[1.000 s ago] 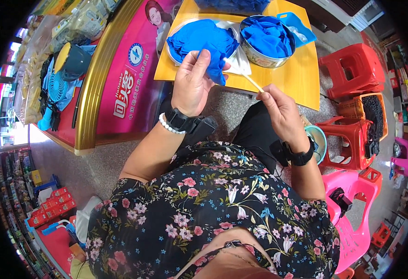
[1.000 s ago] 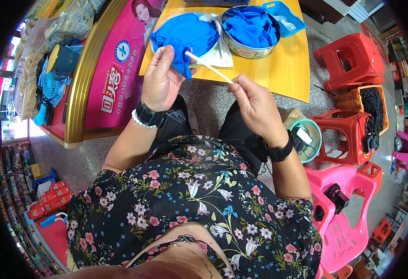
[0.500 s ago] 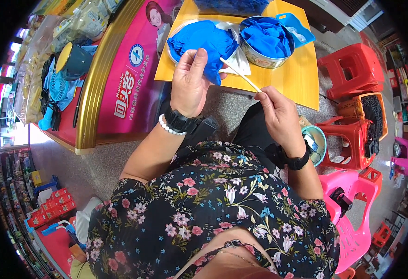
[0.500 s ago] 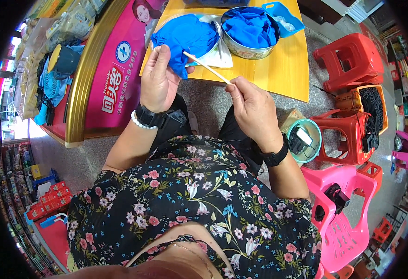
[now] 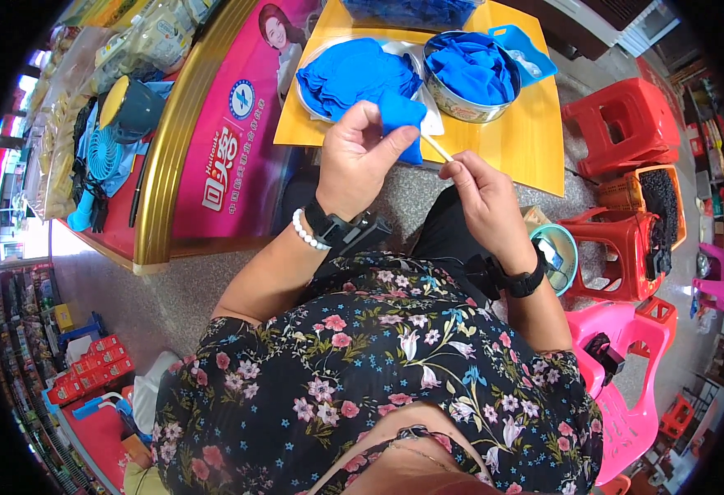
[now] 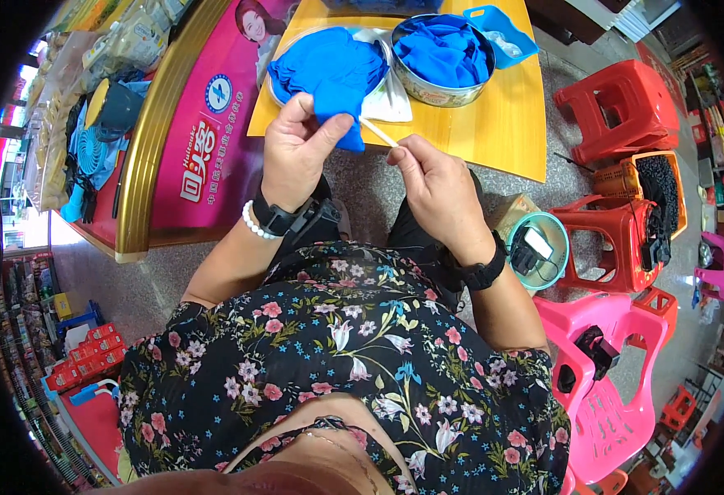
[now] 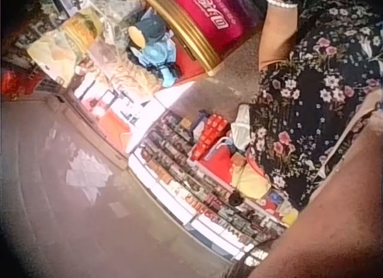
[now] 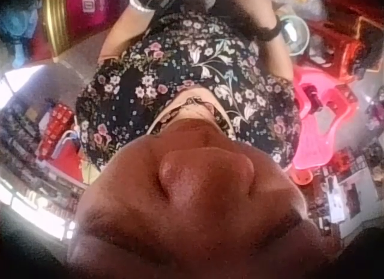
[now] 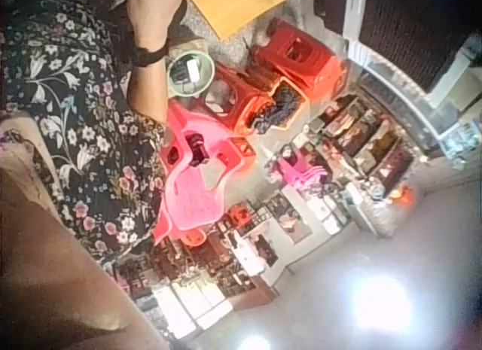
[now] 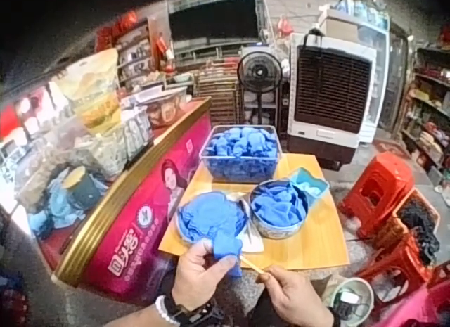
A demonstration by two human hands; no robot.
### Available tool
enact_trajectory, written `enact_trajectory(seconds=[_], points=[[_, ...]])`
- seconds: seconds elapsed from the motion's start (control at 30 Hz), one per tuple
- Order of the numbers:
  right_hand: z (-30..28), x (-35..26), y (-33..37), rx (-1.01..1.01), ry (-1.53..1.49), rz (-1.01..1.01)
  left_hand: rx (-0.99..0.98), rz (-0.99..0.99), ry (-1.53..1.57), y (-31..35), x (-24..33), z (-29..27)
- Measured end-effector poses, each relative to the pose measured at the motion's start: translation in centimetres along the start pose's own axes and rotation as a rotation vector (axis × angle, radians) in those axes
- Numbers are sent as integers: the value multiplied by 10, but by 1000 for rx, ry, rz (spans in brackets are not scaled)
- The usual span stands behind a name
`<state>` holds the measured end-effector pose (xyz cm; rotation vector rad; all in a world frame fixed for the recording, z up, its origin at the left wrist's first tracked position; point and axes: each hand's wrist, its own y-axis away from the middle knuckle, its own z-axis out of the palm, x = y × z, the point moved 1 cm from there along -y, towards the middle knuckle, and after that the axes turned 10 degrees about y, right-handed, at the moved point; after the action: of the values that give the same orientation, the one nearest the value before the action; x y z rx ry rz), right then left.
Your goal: Using a wooden stick to stuff and shape blue fabric petals to create decorative items.
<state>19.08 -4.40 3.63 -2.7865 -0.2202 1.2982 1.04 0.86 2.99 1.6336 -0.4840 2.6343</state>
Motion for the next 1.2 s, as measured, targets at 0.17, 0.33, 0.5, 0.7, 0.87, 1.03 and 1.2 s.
enact_trajectory(seconds=[0.17,0.33,0.5,0.7,0.87,1.03,1.2], points=[[1,5,-3,108,-190,-11,-133,19,-251,1,-4,-10],[1,7,-5,58,-297,20,54,-203,313,0,9,7],[7,6,0,39,-193,-70,49,-183,333,-5,11,9],[10,7,1,-1,-172,-107,28,-147,275,-5,12,9],[9,5,1,-20,-144,-146,24,-146,211,-6,16,10],[7,3,1,-70,-83,-154,70,-129,241,-9,24,10],[14,6,4,31,-192,-140,52,-102,158,-2,14,12]])
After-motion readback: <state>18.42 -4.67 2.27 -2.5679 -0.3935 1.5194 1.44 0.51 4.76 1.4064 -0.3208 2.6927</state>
